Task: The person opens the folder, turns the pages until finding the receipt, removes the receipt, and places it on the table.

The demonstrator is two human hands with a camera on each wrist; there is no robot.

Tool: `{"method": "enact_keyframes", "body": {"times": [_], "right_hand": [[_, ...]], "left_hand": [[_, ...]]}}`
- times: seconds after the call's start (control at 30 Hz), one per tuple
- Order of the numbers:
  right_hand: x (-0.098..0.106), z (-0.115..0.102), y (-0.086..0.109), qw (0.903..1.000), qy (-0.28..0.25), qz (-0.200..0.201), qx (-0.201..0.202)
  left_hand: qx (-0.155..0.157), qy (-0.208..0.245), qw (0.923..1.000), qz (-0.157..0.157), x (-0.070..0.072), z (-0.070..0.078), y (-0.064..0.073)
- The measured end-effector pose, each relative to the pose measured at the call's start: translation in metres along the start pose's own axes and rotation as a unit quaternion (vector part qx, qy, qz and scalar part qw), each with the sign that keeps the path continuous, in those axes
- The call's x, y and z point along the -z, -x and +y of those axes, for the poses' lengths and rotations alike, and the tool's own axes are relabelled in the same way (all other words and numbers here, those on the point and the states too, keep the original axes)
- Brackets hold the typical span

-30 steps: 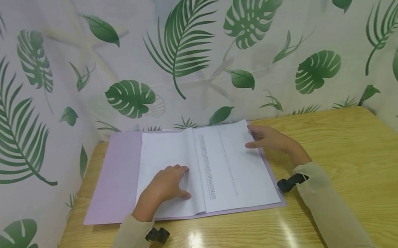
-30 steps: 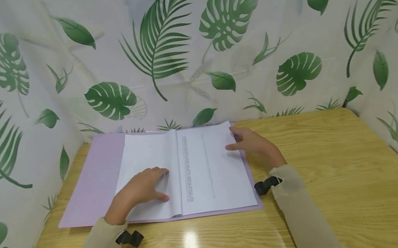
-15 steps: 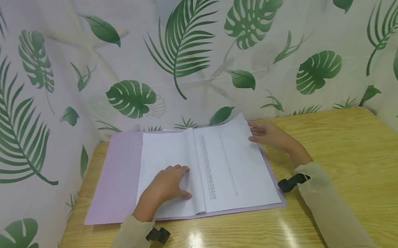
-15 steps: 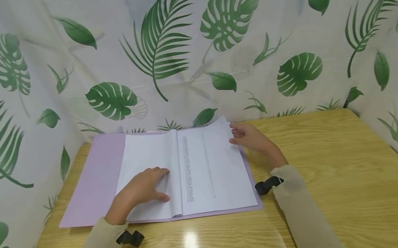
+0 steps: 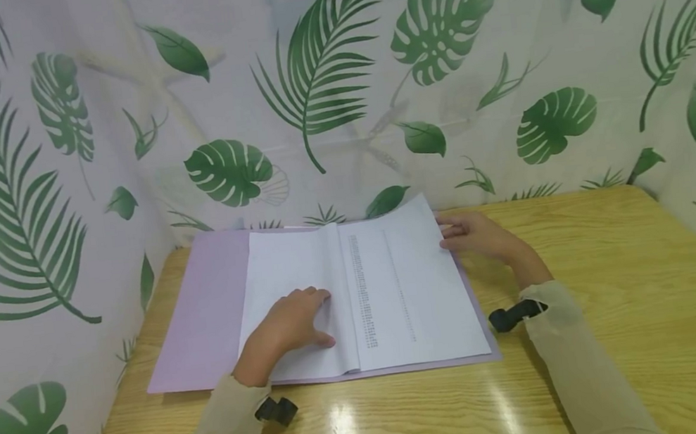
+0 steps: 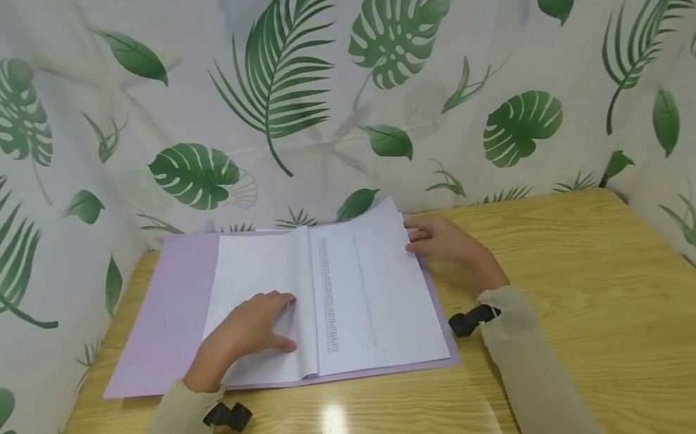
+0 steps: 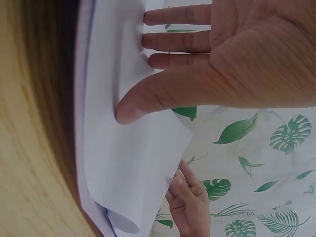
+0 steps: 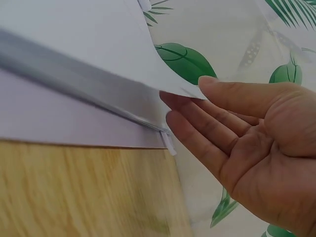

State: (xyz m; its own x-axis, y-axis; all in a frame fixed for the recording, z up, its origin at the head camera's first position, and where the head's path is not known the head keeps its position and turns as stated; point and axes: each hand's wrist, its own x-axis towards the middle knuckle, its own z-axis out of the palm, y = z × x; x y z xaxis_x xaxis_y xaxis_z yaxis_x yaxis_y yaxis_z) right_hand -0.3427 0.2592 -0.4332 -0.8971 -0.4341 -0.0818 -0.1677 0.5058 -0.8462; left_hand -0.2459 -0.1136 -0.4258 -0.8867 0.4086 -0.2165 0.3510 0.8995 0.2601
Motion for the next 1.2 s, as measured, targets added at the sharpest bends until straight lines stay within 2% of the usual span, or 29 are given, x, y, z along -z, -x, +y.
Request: {"method": "enact_keyframes", "body": {"times": [0.23,0.57,1.2], "right_hand": [[0.007,0.004,0.002,0.9992,-0.025,-0.03,-0.009],[0.012,0.001,0.005,0.9958,-0.063,-0.066,-0.003],[0.006,-0.001,0.007,0.995,-0.037,-0.093,0.0]], "left_hand": [[0.0,0.003,1.0,-0.002,0.001,0.002,0.0],[0.001,0.003,1.0,-0.003,0.001,0.001,-0.002],[0.005,0.0,1.0,-0.007,0.0,0.001,-0.001]]}}
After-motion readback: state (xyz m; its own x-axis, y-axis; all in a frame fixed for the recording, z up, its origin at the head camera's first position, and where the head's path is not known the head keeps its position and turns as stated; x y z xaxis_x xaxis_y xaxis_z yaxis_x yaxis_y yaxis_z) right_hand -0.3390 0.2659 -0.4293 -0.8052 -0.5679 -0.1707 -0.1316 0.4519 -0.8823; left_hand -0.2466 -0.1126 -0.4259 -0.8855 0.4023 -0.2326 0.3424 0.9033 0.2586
